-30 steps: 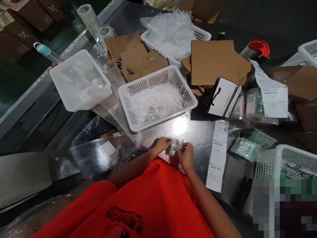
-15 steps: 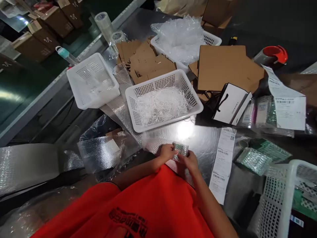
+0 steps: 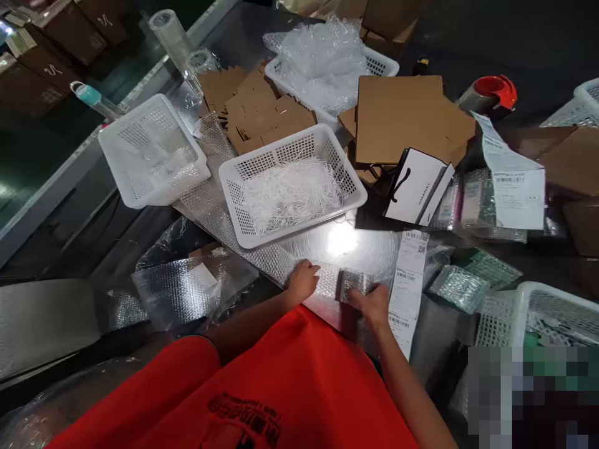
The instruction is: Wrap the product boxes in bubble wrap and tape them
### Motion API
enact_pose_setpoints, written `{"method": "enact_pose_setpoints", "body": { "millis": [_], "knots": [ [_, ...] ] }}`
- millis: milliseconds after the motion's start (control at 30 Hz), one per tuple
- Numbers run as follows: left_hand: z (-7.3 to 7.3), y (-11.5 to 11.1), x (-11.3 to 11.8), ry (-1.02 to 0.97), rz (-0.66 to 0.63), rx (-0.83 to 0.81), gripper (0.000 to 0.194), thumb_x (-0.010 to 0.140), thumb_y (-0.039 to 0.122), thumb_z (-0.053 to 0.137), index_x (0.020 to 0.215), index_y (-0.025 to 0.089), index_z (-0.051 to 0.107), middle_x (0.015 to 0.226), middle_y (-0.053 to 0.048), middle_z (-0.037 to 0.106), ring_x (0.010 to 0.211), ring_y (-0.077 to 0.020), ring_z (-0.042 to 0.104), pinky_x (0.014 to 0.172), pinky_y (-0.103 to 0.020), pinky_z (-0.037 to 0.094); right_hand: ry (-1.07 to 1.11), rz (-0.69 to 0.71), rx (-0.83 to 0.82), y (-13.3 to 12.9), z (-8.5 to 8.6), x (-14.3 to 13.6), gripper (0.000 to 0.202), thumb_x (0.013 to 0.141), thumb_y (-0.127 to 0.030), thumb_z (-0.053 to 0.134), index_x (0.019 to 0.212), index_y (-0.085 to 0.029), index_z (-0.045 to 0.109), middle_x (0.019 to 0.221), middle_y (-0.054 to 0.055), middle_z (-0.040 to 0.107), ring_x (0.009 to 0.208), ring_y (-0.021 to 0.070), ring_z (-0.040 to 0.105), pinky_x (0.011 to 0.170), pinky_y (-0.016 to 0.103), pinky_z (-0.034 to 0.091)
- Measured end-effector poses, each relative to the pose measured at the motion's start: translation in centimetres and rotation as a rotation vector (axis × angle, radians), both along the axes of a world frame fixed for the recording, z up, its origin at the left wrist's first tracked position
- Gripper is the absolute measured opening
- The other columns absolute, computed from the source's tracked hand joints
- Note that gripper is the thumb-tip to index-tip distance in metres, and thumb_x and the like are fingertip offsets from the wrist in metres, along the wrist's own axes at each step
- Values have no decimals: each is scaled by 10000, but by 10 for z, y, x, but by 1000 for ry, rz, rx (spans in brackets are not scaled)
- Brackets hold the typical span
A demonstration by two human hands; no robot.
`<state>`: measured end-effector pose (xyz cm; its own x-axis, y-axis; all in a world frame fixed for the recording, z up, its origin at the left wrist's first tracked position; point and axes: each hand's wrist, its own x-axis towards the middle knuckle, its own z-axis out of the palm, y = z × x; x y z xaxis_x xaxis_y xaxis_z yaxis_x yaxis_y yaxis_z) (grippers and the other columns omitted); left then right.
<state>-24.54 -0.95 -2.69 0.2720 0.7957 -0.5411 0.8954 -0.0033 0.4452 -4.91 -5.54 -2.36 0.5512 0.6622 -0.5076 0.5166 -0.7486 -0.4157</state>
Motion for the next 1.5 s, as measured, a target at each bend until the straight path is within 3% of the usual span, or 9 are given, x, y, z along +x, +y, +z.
{"method": "enact_pose_setpoints", "body": {
  "millis": [100,233,433,533,633,800,933,1267,1500],
  "knots": [
    [2,-3,-24,146,-83,123,421,924,184,554,1340,225,610,1345,-138,568,1233,-288,533,994,-392,482,-213,65,-49,2,7,-33,770,620,-375,760,1258,-22,512,1140,279,629,1077,404,609,904,483,494],
    [-4,-13,-47,226,-192,285,552,900,247,626,1441,266,518,1476,-149,499,1337,-338,445,1101,-514,391,-434,96,-7,3,12,-77,693,717,-356,695,1281,-9,492,1250,335,550,1150,444,549,928,546,475],
    [-21,-28,-78,209,-245,304,732,927,425,609,1584,337,297,1679,-136,230,1520,-417,211,1171,-684,223,-366,169,76,2,4,-103,846,838,-421,593,1441,85,286,1438,402,399,1327,464,447,1029,561,428],
    [-23,-30,-86,222,-227,269,750,938,468,583,1598,328,258,1686,-162,189,1533,-431,176,1156,-740,186,-357,221,128,1,0,-109,720,878,-298,483,1448,88,273,1456,396,393,1390,438,397,1090,563,373],
    [-22,-29,-93,230,-219,233,716,945,457,571,1590,332,285,1693,-153,166,1540,-427,163,1147,-761,185,-334,308,115,2,3,-116,607,869,-235,468,1404,30,359,1431,350,445,1332,402,470,1070,520,398],
    [-21,-30,-97,262,-182,214,701,950,453,558,1587,349,285,1702,-133,135,1541,-448,130,1132,-787,174,-345,276,42,8,8,-129,602,809,-394,634,1310,-113,454,1443,294,427,1252,406,504,957,508,466],
    [-25,-32,-86,254,-167,175,740,936,499,568,1590,384,242,1710,-103,104,1536,-484,86,1121,-808,149,-328,240,60,11,4,-118,605,792,-377,635,1295,-109,433,1349,273,482,1126,370,573,910,483,484],
    [-37,-45,-50,187,-224,190,706,946,549,523,1582,411,248,1706,-74,150,1535,-475,107,1120,-806,161,-376,102,-10,8,2,-50,636,759,-347,661,1305,-128,421,1337,241,511,1201,392,531,919,493,481],
    [-13,-38,-46,272,-251,307,597,963,489,515,1514,268,454,1643,-187,298,1495,-451,258,1114,-737,288,-415,77,-18,5,0,-53,601,786,-329,627,1313,-102,447,1417,277,454,1213,408,523,941,523,458]
  ]
}}
